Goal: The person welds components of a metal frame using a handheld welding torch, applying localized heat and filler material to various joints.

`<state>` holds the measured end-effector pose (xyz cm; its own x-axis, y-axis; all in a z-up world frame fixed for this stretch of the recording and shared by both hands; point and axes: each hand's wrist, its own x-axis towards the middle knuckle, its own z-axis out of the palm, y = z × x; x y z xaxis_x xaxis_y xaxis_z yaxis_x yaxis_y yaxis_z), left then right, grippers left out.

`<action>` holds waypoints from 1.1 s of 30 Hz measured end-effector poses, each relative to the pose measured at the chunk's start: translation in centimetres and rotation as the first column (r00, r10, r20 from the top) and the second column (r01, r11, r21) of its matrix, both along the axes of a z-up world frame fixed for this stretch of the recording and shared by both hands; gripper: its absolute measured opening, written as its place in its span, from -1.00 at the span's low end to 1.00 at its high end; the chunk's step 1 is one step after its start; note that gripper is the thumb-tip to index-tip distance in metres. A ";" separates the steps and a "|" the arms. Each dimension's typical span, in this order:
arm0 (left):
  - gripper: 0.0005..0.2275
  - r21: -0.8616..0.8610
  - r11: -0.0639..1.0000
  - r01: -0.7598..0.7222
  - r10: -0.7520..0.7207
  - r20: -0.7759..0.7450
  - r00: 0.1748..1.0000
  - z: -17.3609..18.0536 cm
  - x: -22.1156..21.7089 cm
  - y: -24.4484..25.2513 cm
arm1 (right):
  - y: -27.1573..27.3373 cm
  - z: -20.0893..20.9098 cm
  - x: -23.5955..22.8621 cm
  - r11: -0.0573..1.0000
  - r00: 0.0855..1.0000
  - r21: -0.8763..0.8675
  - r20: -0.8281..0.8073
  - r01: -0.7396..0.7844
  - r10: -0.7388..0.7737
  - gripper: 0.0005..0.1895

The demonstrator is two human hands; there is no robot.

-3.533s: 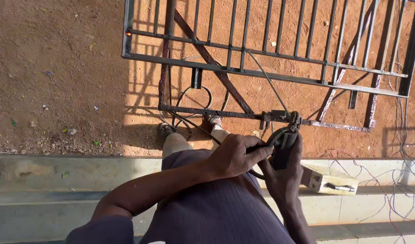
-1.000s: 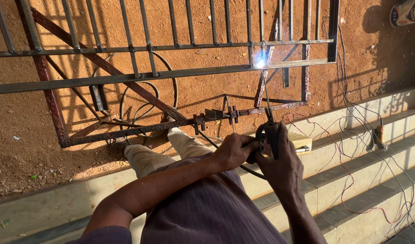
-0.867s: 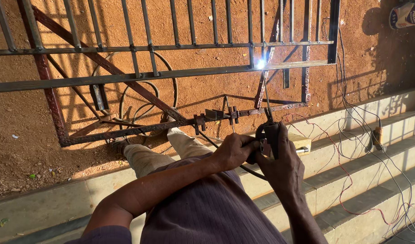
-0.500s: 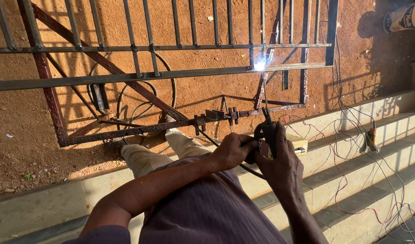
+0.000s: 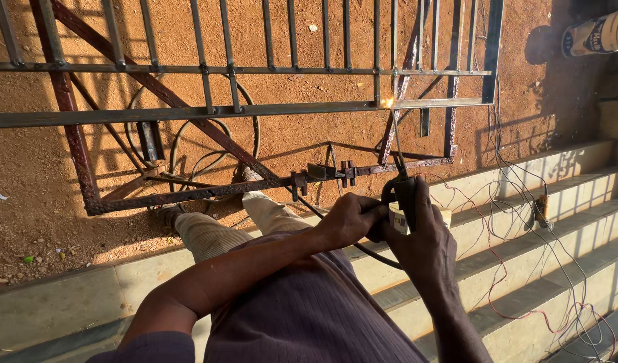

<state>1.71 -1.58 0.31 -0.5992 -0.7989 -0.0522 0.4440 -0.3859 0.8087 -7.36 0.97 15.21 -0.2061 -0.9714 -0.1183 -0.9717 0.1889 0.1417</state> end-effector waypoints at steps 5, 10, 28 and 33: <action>-0.72 0.055 0.998 0.020 -0.017 -0.057 0.998 0.5 0.3 -0.5 | -0.7 0.8 0.4 1.000 0.999 0.012 0.035 -0.013 0.012 0.11; -0.72 0.032 0.999 0.005 -0.003 -0.048 0.999 0.6 0.2 -0.8 | -1.1 1.1 0.9 1.000 1.000 0.011 0.024 -0.009 0.009 0.09; -0.74 0.010 0.996 -0.092 0.093 -0.107 0.990 -1.0 2.2 1.7 | 1.1 -1.0 1.4 0.978 0.982 -0.098 0.029 -0.184 0.188 0.11; -0.74 0.005 0.995 -0.102 0.102 -0.083 0.991 -1.6 2.6 1.4 | 0.8 -1.5 1.5 0.985 0.986 -0.059 0.021 -0.162 0.164 0.12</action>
<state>4.28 -0.16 -1.28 -0.5166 -0.8562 -0.0062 0.5470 -0.3356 0.7669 -5.89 1.79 13.66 -0.0419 -0.9970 -0.0651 -0.9934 0.0346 0.1095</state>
